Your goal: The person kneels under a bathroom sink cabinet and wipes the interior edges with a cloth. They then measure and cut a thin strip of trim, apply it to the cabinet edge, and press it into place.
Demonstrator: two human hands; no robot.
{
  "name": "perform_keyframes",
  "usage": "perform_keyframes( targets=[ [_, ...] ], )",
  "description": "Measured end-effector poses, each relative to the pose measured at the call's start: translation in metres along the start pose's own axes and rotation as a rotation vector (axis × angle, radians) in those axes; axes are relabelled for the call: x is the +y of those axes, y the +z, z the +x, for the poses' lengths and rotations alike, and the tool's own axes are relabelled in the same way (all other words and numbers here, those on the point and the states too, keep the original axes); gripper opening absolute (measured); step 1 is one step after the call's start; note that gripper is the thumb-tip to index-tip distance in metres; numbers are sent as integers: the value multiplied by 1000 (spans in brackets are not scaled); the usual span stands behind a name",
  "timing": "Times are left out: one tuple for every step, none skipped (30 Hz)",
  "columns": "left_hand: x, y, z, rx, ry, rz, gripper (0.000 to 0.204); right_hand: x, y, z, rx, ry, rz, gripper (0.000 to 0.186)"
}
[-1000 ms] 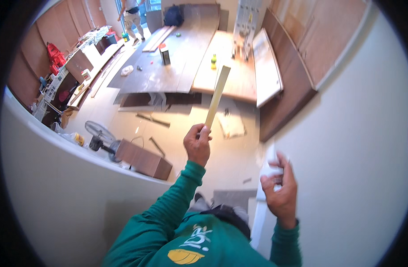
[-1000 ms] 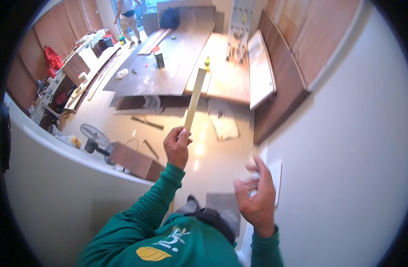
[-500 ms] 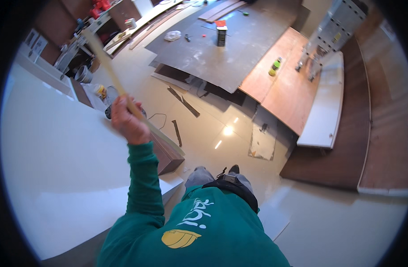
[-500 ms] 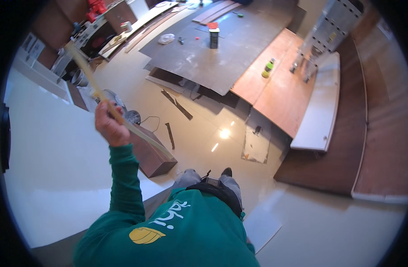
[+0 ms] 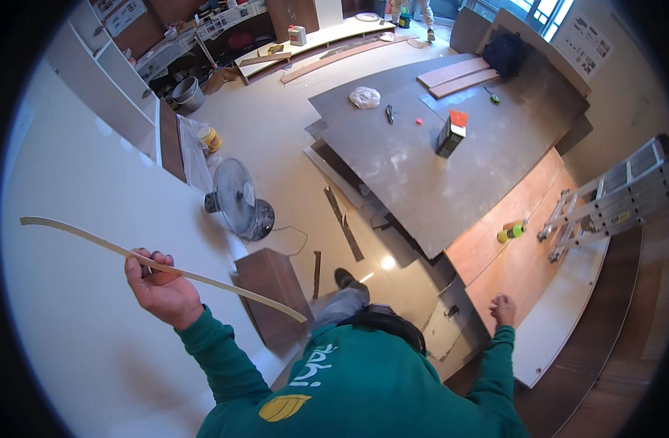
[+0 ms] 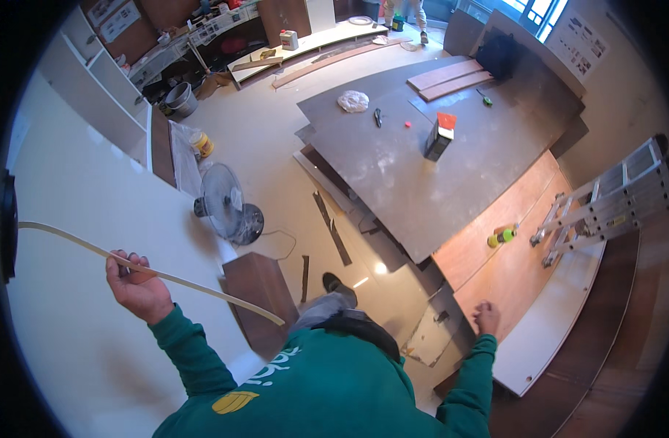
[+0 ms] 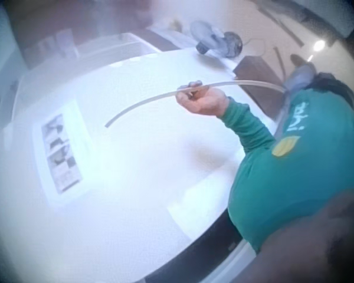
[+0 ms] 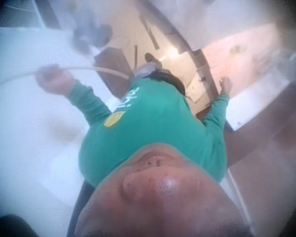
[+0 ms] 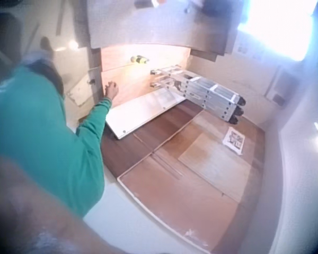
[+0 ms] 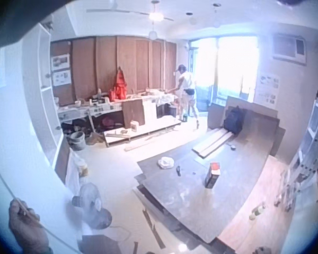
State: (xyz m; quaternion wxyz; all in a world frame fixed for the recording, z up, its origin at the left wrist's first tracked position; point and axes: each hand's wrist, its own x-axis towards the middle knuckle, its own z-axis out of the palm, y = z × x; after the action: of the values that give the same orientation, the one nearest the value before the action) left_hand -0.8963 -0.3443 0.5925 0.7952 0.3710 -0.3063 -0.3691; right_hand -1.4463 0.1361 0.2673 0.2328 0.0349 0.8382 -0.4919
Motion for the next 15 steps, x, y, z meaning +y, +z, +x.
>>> perform_keyframes(
  targets=[
    [-14, 21, 15, 12, -12, -25, 24, 5, 21, 21, -70, -45, -64, 24],
    [-24, 39, 29, 28, -18, -37, 24, 15, 35, 40, -153, -79, -136, 24],
    [-21, 56, 41, -22, 18, -49, 22, 3, 79, 35, -273, 41, -197, 25],
    [-20, 70, 57, -61, 51, -55, 22, -7, 122, 21, -375, 164, -250, 25],
    [-21, 78, 70, -99, 81, -80, 22, -7, 147, 16, -442, 244, -361, 26],
    [-25, 88, 87, -139, 117, -111, 22, -11, 175, 14, -509, 314, -467, 27],
    [-29, 96, 111, -254, 133, -174, 24, -27, 208, 9, -571, 386, -571, 28],
    [-35, 107, 132, -236, 180, -148, 26, -45, 235, 2, -607, 450, -587, 32],
    [-42, 120, 149, -211, 213, -136, 27, -54, 253, 6, -669, 420, -697, 32],
    [-51, 132, 166, -186, 250, -131, 29, -61, 272, 13, -729, 381, -804, 33],
    [-61, 134, 186, -216, 279, -143, 29, -62, 287, 24, -773, 397, -852, 34],
    [-62, 144, 199, -207, 339, -131, 27, -66, 313, 39, -842, 395, -901, 36],
    [-76, 152, 220, -175, 360, -138, 27, -85, 343, 64, -878, 379, -945, 40],
    [-92, 162, 241, -145, 376, -143, 26, -103, 364, 86, -862, 327, -938, 36],
    [-102, 168, 261, -140, 402, -144, 25, -129, 397, 105, -794, 310, -893, 34]
  ],
)
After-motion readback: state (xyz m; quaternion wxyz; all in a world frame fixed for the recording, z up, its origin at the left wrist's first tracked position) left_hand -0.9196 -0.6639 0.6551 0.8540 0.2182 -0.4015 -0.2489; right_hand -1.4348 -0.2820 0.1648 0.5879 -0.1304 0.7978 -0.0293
